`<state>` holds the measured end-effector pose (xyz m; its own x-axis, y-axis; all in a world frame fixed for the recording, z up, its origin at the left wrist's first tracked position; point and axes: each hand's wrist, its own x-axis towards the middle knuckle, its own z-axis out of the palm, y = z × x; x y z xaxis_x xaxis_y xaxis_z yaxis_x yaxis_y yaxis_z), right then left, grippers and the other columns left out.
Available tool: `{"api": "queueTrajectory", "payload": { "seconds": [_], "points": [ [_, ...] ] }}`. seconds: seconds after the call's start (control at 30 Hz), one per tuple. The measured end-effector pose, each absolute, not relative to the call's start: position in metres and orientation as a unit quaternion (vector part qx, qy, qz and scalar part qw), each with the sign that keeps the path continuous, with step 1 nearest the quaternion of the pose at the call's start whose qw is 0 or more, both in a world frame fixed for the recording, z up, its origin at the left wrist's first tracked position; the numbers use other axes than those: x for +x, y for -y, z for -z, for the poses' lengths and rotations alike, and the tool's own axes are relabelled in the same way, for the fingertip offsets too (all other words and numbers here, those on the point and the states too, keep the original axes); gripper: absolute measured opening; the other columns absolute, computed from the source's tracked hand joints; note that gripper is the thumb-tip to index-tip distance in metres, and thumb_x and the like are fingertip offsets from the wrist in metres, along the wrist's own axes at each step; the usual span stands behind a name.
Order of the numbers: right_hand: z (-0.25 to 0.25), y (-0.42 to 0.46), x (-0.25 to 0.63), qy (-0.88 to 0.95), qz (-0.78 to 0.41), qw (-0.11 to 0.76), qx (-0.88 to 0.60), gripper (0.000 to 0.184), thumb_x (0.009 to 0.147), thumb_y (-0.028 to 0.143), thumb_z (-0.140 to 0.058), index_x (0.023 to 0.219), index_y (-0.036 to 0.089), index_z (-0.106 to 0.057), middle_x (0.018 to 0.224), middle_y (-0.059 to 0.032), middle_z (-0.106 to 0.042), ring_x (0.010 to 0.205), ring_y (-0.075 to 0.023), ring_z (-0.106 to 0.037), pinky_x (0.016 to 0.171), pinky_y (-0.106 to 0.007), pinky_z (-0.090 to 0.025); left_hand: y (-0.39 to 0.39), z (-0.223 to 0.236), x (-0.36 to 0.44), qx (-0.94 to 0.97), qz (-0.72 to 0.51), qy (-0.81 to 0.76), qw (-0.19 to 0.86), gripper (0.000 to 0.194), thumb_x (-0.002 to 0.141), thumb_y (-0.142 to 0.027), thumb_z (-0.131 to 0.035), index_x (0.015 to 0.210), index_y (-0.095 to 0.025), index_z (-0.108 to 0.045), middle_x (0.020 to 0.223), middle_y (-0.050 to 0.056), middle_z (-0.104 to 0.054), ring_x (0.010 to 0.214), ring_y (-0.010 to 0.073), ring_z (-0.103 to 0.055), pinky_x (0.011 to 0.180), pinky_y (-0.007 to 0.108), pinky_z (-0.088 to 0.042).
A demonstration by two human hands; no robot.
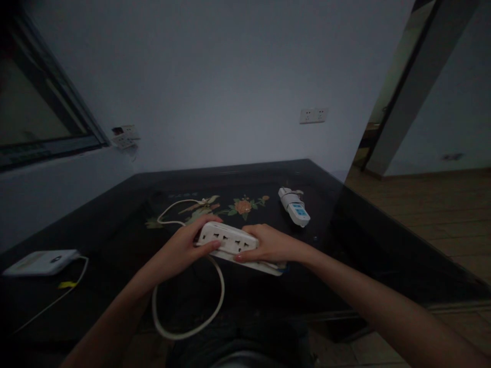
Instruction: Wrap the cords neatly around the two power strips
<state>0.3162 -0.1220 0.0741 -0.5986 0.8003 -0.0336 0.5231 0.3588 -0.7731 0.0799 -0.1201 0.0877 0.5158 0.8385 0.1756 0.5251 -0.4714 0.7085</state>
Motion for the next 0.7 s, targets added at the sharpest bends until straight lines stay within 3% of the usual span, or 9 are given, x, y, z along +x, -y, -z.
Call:
{"api": "queueTrajectory", "payload": {
  "seconds": [0.4,0.57,0.63,0.7],
  "points": [
    [-0.069,0.13,0.31,0.797,-0.373,0.195,-0.434,0.036,0.076,0.048,-0.065,0.088,0.015,-0.058,0.078,-0.0011,-0.06,0.068,-0.0141,-0.054,0.055,-0.022,-0.036,0.122,-0.089,0.08,0.824,-0.253,-0.414,0.292,0.037,0.083,-0.036,-0.06,0.118,-0.023,-0.054,0.109,0.005,-0.067,0.092,0.0218,-0.063,0.078,0.033,-0.049],
    [-0.068,0.133,0.312,0.797,-0.365,0.203,-0.436,0.035,0.076,0.048,-0.066,0.085,0.016,-0.057,0.076,-0.0002,-0.06,0.067,-0.0131,-0.052,0.054,-0.022,-0.035,0.122,-0.087,0.074,0.822,-0.271,-0.428,0.261,0.053,0.081,-0.035,-0.064,0.129,-0.023,-0.047,0.127,0.01,-0.057,0.106,0.0247,-0.06,0.086,0.037,-0.048],
    [-0.068,0.134,0.315,0.796,-0.363,0.207,-0.438,0.036,0.077,0.049,-0.065,0.086,0.015,-0.057,0.078,-0.0007,-0.06,0.068,-0.0133,-0.052,0.055,-0.022,-0.036,0.125,-0.086,0.069,0.815,-0.268,-0.458,0.234,0.057,0.082,-0.037,-0.063,0.133,-0.022,-0.043,0.121,0.011,-0.06,0.097,0.024,-0.063,0.081,0.037,-0.05],
    [-0.067,0.134,0.319,0.793,-0.361,0.208,-0.444,0.038,0.077,0.05,-0.064,0.088,0.015,-0.058,0.081,-0.0017,-0.061,0.07,-0.0142,-0.053,0.057,-0.022,-0.037,0.13,-0.085,0.064,0.809,-0.263,-0.486,0.2,0.053,0.084,-0.04,-0.06,0.131,-0.021,-0.045,0.101,0.007,-0.065,0.08,0.0211,-0.064,0.071,0.034,-0.051]
  ]
}}
